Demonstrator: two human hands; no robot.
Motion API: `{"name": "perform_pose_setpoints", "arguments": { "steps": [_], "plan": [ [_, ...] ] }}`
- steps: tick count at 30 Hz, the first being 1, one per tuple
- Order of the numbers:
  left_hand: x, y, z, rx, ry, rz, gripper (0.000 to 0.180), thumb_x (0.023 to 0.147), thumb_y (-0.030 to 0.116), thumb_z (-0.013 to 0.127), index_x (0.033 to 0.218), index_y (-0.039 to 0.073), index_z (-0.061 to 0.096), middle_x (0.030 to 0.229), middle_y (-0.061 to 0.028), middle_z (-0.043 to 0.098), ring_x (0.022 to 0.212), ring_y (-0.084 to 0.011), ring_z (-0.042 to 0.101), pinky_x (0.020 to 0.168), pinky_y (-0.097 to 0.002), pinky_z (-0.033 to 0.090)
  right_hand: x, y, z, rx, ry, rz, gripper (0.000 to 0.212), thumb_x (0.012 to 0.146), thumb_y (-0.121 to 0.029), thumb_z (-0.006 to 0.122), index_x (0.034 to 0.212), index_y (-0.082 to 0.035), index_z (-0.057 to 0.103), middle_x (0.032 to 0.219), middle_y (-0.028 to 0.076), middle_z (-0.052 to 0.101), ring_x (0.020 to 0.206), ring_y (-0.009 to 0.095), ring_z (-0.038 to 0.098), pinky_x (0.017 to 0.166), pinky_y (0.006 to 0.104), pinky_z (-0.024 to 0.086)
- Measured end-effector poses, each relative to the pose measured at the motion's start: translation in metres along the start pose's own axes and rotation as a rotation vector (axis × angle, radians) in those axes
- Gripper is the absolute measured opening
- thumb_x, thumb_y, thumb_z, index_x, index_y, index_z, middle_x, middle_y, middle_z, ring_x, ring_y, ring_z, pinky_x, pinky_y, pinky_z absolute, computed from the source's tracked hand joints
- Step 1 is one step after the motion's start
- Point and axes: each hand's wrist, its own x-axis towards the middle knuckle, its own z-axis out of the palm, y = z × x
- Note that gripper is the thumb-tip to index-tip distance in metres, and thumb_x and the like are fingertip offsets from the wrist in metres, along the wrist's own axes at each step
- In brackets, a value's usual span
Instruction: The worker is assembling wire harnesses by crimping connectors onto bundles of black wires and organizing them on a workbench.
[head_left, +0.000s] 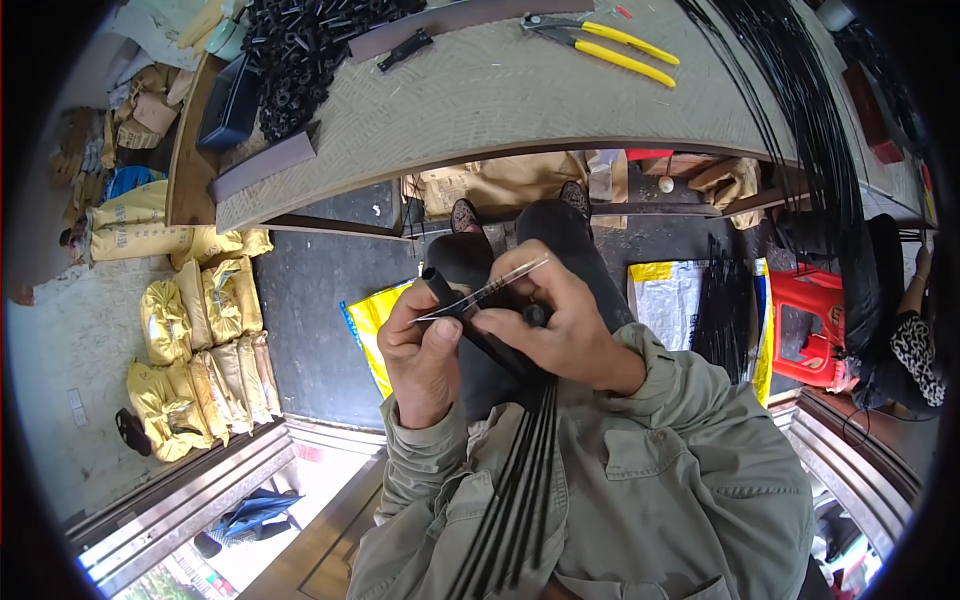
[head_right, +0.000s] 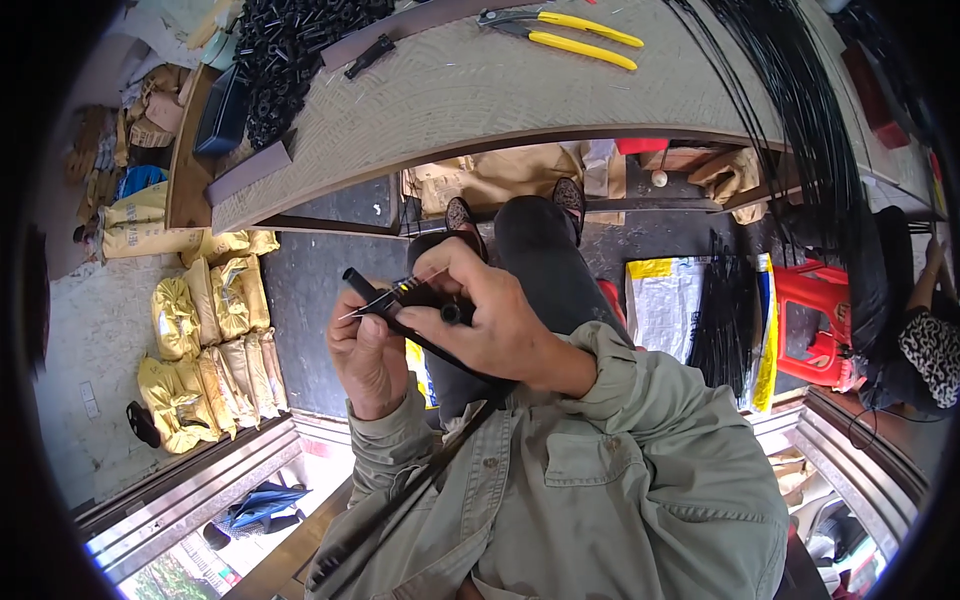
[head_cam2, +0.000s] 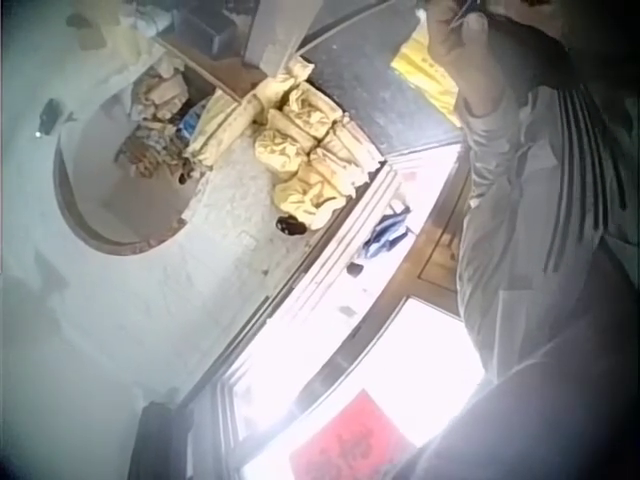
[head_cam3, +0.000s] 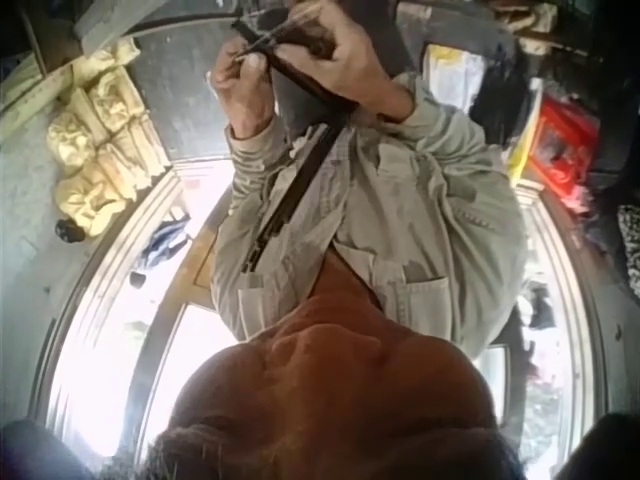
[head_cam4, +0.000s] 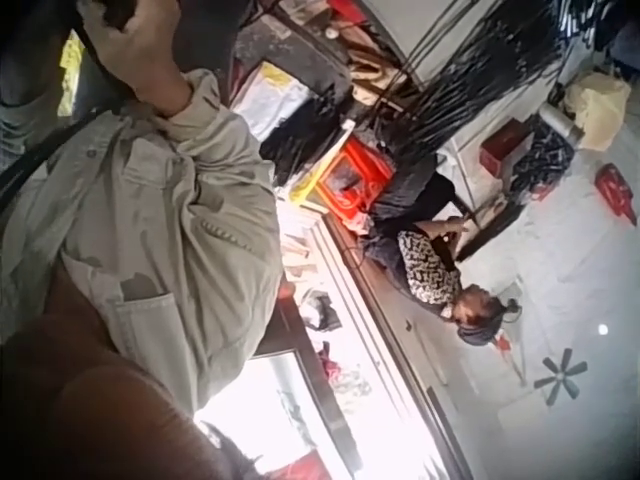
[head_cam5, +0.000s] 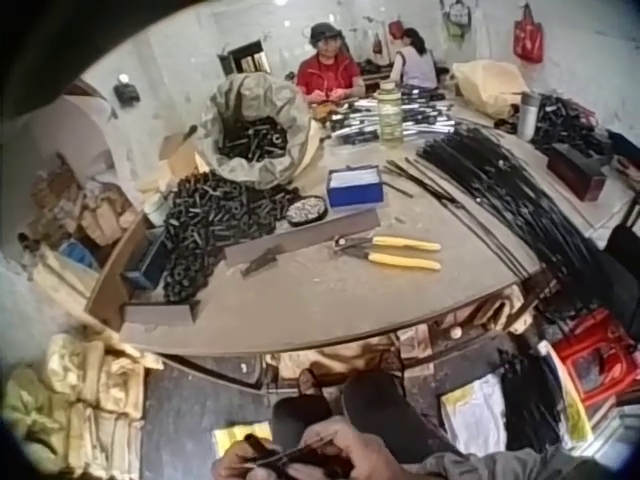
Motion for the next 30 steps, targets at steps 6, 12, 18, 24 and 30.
{"name": "perform_pose_setpoints", "arguments": {
  "steps": [6,12,18,24,30],
  "plan": [
    [0.0,-0.003,-0.003,-0.048,0.008,-0.012,0.032,0.077,0.018,0.069,0.099,-0.002,0.055,0.089,-0.0083,0.06,0.078,-0.0147,0.057,0.074,-0.0266,0.046,0.008,0.008,-0.012,-0.068,-0.24,-0.211,0.014,0.076,-0.005,0.067,0.084,0.002,0.059,0.08,0.006,0.058,0.068,0.009,0.05,0.058,0.0237,0.039],
    [-0.006,-0.013,0.007,-0.096,0.065,0.053,0.034,0.079,0.023,0.067,0.099,-0.001,0.054,0.088,-0.0089,0.06,0.08,-0.0163,0.057,0.074,-0.0279,0.047,0.003,-0.002,-0.012,-0.137,-0.257,0.048,0.013,0.078,-0.008,0.066,0.083,0.001,0.059,0.077,0.005,0.057,0.073,0.009,0.05,0.061,0.0239,0.039],
    [-0.004,-0.03,0.005,-0.217,0.088,0.092,0.034,0.08,0.016,0.065,0.105,-0.005,0.056,0.098,-0.0123,0.061,0.088,-0.0166,0.058,0.081,-0.0291,0.046,0.014,0.002,-0.019,-0.056,-0.114,-0.046,0.014,0.083,-0.014,0.061,0.084,0.0,0.059,0.077,0.004,0.055,0.071,0.008,0.046,0.06,0.0215,0.037],
    [0.003,-0.025,0.033,-0.411,0.139,-0.021,0.028,0.081,0.005,0.061,0.106,-0.006,0.058,0.099,-0.0125,0.062,0.086,-0.0137,0.058,0.082,-0.0252,0.045,0.073,-0.039,-0.058,0.103,0.016,-0.42,0.031,0.09,-0.026,0.044,0.09,0.001,0.059,0.079,0.004,0.055,0.067,0.005,0.045,0.055,0.0205,0.035],
    [0.0,-0.019,0.032,-0.502,0.089,-0.15,0.021,0.08,-0.003,0.059,0.101,-0.004,0.059,0.092,-0.0068,0.063,0.08,-0.0087,0.058,0.076,-0.0205,0.046,0.092,-0.094,-0.012,-0.352,-0.659,0.163,0.03,0.084,-0.014,0.055,0.111,-0.001,0.053,0.083,0.003,0.059,0.069,0.005,0.051,0.059,0.0167,0.039]
  ]
}}
